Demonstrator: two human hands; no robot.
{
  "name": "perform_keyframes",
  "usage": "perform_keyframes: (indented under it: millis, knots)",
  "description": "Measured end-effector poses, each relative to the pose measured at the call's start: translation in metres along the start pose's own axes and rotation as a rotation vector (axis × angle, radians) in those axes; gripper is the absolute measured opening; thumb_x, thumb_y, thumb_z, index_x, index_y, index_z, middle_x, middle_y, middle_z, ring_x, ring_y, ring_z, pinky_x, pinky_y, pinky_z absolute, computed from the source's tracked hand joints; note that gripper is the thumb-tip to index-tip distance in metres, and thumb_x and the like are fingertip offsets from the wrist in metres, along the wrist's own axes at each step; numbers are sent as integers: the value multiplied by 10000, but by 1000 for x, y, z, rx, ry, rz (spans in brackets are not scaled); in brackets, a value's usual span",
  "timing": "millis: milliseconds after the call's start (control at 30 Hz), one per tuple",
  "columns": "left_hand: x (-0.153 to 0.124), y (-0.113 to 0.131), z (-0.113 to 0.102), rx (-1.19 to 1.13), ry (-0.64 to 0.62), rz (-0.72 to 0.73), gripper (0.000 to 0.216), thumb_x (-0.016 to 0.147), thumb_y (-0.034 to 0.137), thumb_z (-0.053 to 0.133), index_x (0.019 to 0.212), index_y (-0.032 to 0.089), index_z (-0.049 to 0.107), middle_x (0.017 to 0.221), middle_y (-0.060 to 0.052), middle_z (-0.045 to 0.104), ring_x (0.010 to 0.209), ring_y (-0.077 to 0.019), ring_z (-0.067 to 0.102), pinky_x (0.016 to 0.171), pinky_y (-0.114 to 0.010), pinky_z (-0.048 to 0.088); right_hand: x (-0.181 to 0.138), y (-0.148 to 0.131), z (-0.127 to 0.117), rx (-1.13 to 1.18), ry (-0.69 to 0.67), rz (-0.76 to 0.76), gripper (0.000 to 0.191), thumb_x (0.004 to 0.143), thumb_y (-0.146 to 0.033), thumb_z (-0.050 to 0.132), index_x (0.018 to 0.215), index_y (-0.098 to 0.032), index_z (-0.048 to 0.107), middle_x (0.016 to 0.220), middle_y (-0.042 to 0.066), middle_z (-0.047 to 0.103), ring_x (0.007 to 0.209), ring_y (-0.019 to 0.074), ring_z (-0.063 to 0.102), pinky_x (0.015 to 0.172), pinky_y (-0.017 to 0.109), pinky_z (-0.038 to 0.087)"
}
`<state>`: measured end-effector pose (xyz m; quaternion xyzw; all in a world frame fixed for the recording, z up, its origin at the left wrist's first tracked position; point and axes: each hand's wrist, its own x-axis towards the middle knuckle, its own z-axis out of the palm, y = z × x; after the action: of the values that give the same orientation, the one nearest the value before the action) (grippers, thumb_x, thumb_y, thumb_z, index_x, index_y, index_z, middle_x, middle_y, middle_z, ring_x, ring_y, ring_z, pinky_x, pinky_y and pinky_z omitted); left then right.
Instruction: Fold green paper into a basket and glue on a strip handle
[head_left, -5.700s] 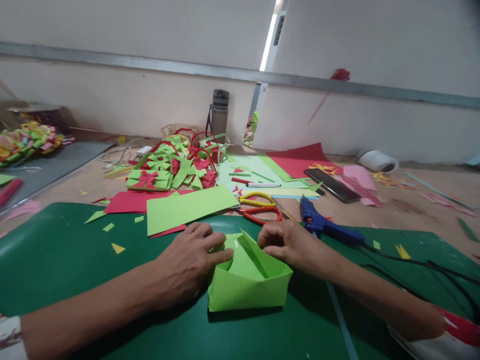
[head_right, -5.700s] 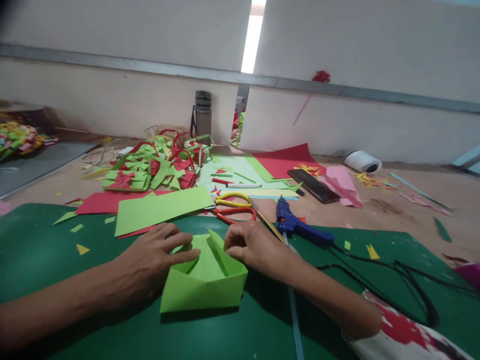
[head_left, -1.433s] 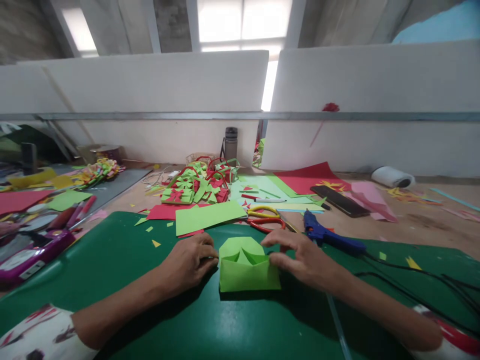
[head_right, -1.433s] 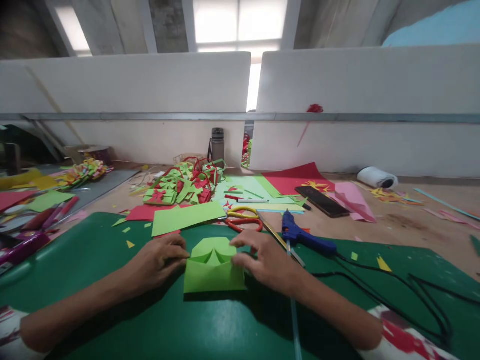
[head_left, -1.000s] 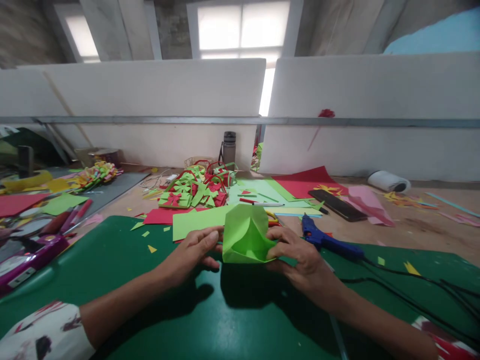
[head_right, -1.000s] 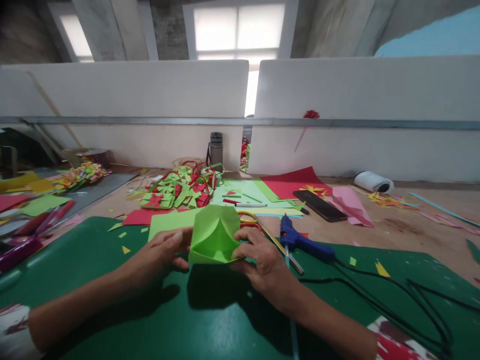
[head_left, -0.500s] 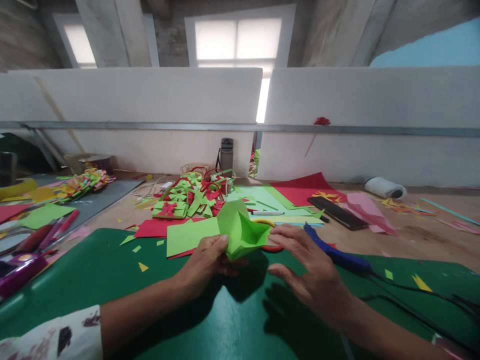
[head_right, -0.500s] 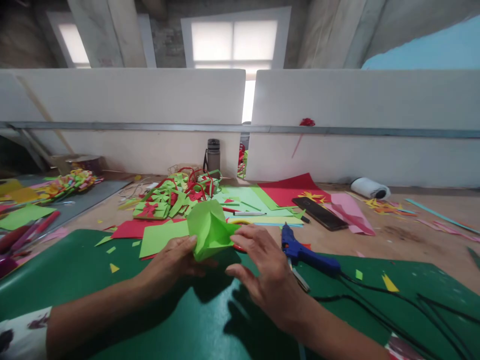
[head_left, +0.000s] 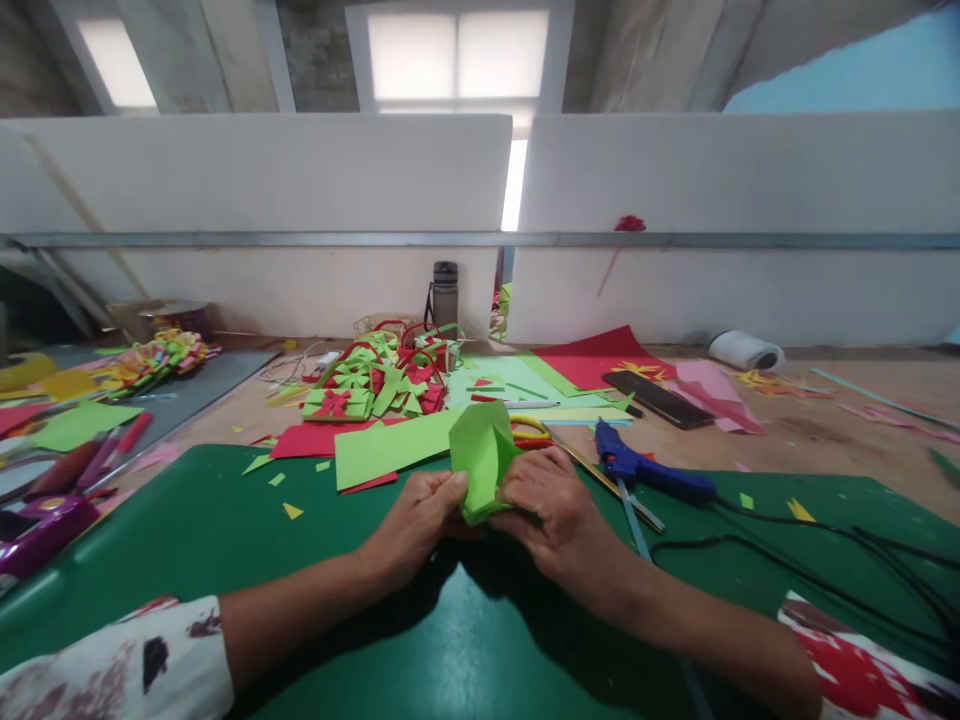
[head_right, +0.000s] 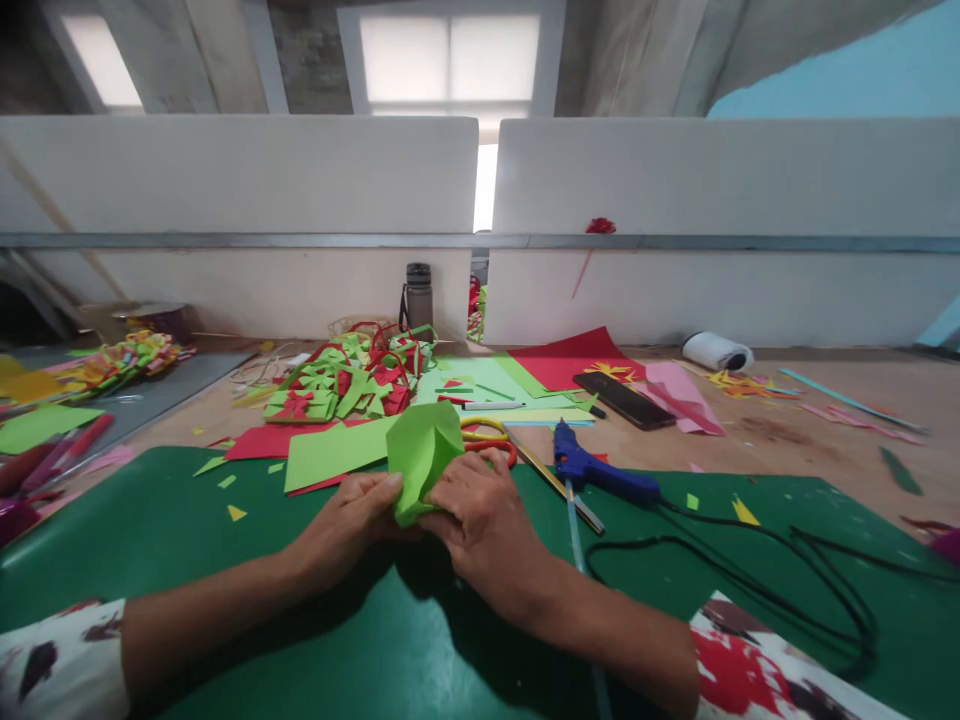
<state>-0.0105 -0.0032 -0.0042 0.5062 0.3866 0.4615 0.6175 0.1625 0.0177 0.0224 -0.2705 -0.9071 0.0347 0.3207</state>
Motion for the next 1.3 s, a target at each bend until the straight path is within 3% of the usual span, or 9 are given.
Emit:
perform_keyframes:
  millis: [233, 367, 567, 967, 1167, 1300]
  knots:
    - [0, 3, 1, 250, 56, -8, 319, 800, 403, 530, 641, 127, 557, 545, -19, 587, 483, -99, 534, 505, -207, 424, -8, 13, -2, 82, -5, 13, 206, 861, -196, 538, 657, -173, 555, 661, -6, 545, 687, 143, 479, 701, 314, 341]
    - [2, 2, 2, 236, 63, -44, 243, 768, 336, 548, 626, 139, 530, 470, 10, 558, 404, -83, 500, 453, -196, 398, -4, 11, -5, 104, -130, 54, 73, 791, -180, 638, 721, -167, 622, 730, 9, 597, 754, 161, 506, 762, 336, 344]
    - [3, 5, 2, 198, 47, -109, 194, 761, 303, 552, 654, 145, 513, 445, 10, 575, 388, -111, 548, 414, -192, 391, 1, 10, -4, 110, -309, 124, 61, 772, -169, 657, 753, -209, 699, 793, 16, 640, 807, 182, 525, 788, 356, 329]
    - [-2, 0, -1, 218, -2, -13, 241, 773, 353, 567, 678, 142, 499, 546, 16, 574, 373, -68, 502, 379, -169, 358, -1, 2, -11, 223, -374, 128, 212, 788, -80, 572, 772, -249, 698, 846, -36, 647, 880, 156, 540, 891, 384, 258]
    - [-2, -4, -2, 235, 15, 15, 228, 785, 334, 550, 667, 149, 487, 497, 37, 534, 368, -62, 487, 373, -157, 332, 3, -3, -10, 122, -364, 198, 193, 743, -48, 573, 640, -186, 660, 802, -2, 622, 848, 177, 539, 906, 441, 258]
    - [-1, -5, -2, 236, 35, 22, 227, 795, 322, 540, 656, 152, 483, 459, 39, 527, 360, -67, 487, 377, -159, 339, 6, -7, -11, 78, -396, 212, 206, 741, -43, 572, 707, -211, 687, 832, -1, 621, 887, 189, 531, 938, 488, 210]
